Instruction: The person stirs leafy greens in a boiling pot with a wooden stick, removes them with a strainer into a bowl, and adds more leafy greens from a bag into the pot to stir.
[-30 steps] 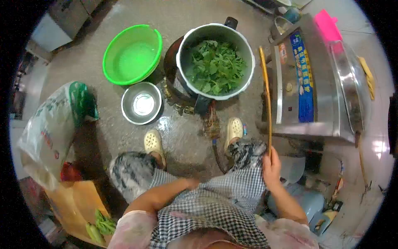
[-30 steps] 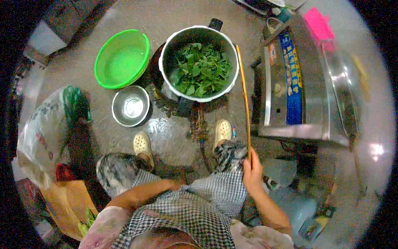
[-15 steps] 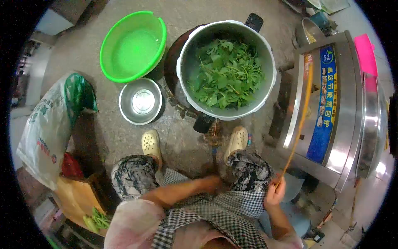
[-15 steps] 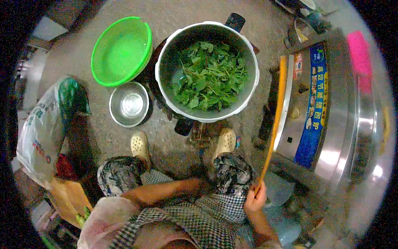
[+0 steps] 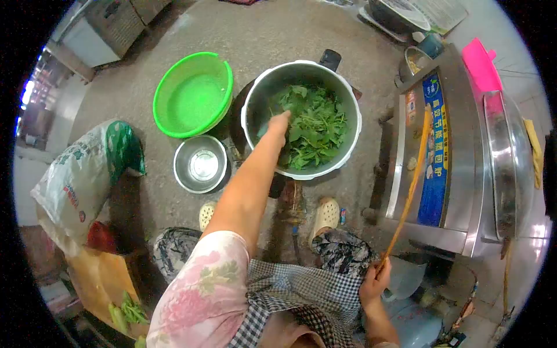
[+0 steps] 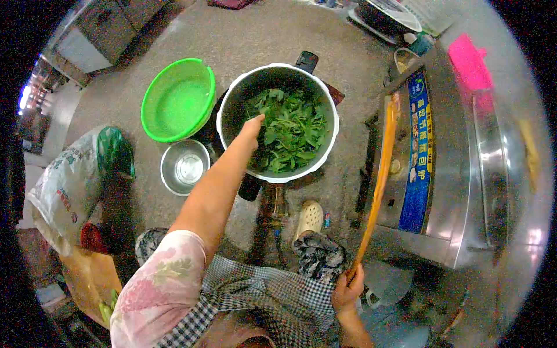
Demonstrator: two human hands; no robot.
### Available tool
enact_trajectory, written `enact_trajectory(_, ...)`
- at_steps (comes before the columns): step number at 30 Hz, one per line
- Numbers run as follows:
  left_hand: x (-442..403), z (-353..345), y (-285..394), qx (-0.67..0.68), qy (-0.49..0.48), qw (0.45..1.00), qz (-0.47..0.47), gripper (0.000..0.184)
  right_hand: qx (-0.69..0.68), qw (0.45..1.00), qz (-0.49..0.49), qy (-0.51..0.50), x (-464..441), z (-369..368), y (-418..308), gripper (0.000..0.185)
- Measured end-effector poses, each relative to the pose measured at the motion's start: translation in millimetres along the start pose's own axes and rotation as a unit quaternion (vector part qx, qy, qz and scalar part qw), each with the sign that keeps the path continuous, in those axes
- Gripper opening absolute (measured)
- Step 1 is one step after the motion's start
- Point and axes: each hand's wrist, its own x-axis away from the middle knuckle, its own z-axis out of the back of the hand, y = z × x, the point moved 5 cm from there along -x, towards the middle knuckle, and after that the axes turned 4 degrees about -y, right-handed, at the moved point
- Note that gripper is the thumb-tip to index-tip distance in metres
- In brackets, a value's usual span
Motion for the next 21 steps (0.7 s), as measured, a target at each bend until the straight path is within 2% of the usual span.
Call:
enact_trajectory(3, 21, 6, 7, 0.078, 0.002, 0.997, -0.028, 0.047, 0.054, 0.999, 0.004, 0.005, -4, 6, -7, 0.037)
enact_trajectory(6, 10, 16, -6, 0.197, -0.060, 0.975, -0.088, 0.039, 0.065, 0.998, -0.008, 0.006, -14, 9, 3, 0.037)
enact_trajectory(7, 21, 22, -7, 0.224, -0.075, 0.965, -0.117, 0.037, 0.074, 0.997, -0.014, 0.003, -21, 10, -5, 0.037)
enact_trajectory(8, 84, 24, 19, 0.231, -0.065, 0.961, -0.137, 0.037, 0.033, 0.994, -0.105, -0.027, -27, 11, -11, 0.038)
enact_trajectory(11, 103, 60, 12, 0.297, -0.107, 0.931, -0.183, 0.038, 0.080, 0.994, -0.074, -0.005, -32, 13, -9, 0.039)
enact_trajectory(13, 145, 82, 25, 0.298, -0.143, 0.915, -0.230, 0.045, 0.058, 0.997, -0.049, 0.010, -31, 13, -9, 0.040)
enact_trajectory(16, 201, 115, 33, 0.284, -0.162, 0.903, -0.277, 0.044, 0.053, 0.998, 0.018, 0.030, -19, 15, -7, 0.041)
enact_trajectory(17, 214, 126, 31, 0.287, -0.178, 0.895, -0.290, 0.042, 0.052, 0.998, 0.004, 0.032, -14, 14, -2, 0.041)
enact_trajectory(19, 255, 144, 26, 0.247, -0.133, 0.906, -0.316, 0.042, 0.051, 0.998, -0.028, 0.040, -6, 17, 0, 0.042)
enact_trajectory(21, 277, 158, 1, 0.187, -0.124, 0.932, -0.284, 0.034, 0.030, 0.998, -0.025, 0.043, 0, 19, -5, 0.042)
